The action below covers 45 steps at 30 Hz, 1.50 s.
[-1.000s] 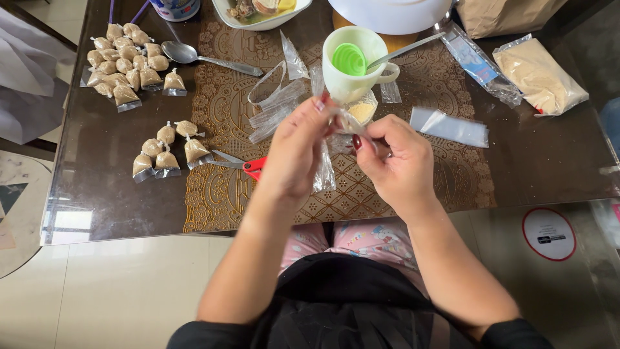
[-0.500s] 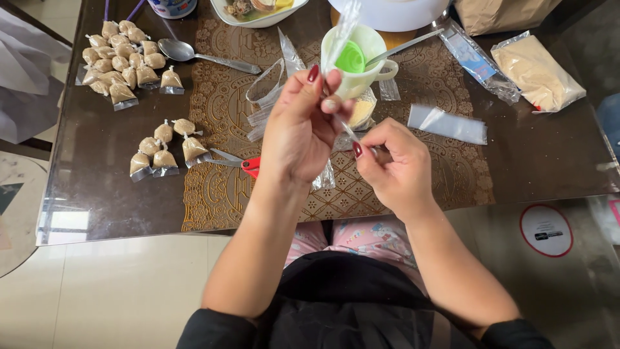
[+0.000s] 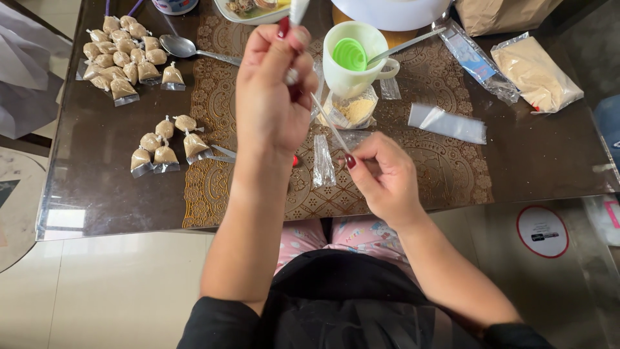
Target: The person fills small clear plastic bags with a light-brown powder using a green funnel and a spoon. They then tie the filled bags and place them on the table.
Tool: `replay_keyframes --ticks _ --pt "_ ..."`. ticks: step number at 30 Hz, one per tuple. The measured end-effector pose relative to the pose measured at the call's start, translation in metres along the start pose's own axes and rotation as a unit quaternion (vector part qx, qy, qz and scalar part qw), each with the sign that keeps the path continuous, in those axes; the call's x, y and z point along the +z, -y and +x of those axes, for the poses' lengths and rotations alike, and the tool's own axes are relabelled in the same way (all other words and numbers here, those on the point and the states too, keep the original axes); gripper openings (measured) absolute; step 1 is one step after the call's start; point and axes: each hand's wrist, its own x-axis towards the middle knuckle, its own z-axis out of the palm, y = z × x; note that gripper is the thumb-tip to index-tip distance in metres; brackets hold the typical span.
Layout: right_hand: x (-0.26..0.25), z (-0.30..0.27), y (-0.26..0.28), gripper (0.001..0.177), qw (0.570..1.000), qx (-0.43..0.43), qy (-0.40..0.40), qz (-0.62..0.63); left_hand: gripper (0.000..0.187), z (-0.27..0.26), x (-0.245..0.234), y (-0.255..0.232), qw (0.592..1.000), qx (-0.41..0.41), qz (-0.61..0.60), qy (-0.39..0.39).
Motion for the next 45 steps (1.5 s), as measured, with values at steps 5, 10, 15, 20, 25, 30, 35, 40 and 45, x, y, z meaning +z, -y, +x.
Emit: replay_keyframes --ticks 5,10,15,20,25,30,35,40,45 --pt "-0.007 -0.004 -0.022 0.011 0.993 0.067 0.097 0.017 0.012 -0.041 0.040 0.007 0.941 -0.040 0.306 0.137" --pt "-0.044 0.014 -0.012 0.044 0.986 -0.050 0.000 0.161 0.012 -0.069 0.070 -0.010 0.719 0.166 0.648 0.190" --pt "-0.050 0.053 0.033 0.025 0.984 -0.132 -0.004 0.122 0.021 -0.075 0.073 -0.027 0.644 0.230 0.709 0.170" --pt "-0.060 0.087 0.067 0.026 0.971 -0.028 0.048 0.232 0.031 -0.071 0.061 -0.065 0.409 0.427 0.783 0.196" --pt "-0.077 0.092 0.067 0.029 0.914 0.084 0.094 0.386 0.031 -0.055 0.070 -0.059 0.175 0.523 0.710 0.437" --pt "-0.088 0.087 0.024 0.032 0.888 0.167 0.050 0.426 0.032 -0.044 0.090 -0.045 0.345 0.264 0.713 0.550" --pt "-0.047 0.039 -0.056 0.023 0.841 0.170 -0.004 0.513 0.098 0.003 0.091 -0.052 0.577 -0.142 0.655 0.468" --pt "-0.033 -0.001 -0.060 0.010 0.946 -0.042 0.020 0.322 0.102 0.005 0.074 -0.035 0.628 -0.219 0.661 0.348" --pt "-0.014 0.001 -0.033 0.014 0.985 -0.092 -0.073 0.129 0.102 -0.013 0.061 -0.013 0.700 -0.174 0.641 0.262"
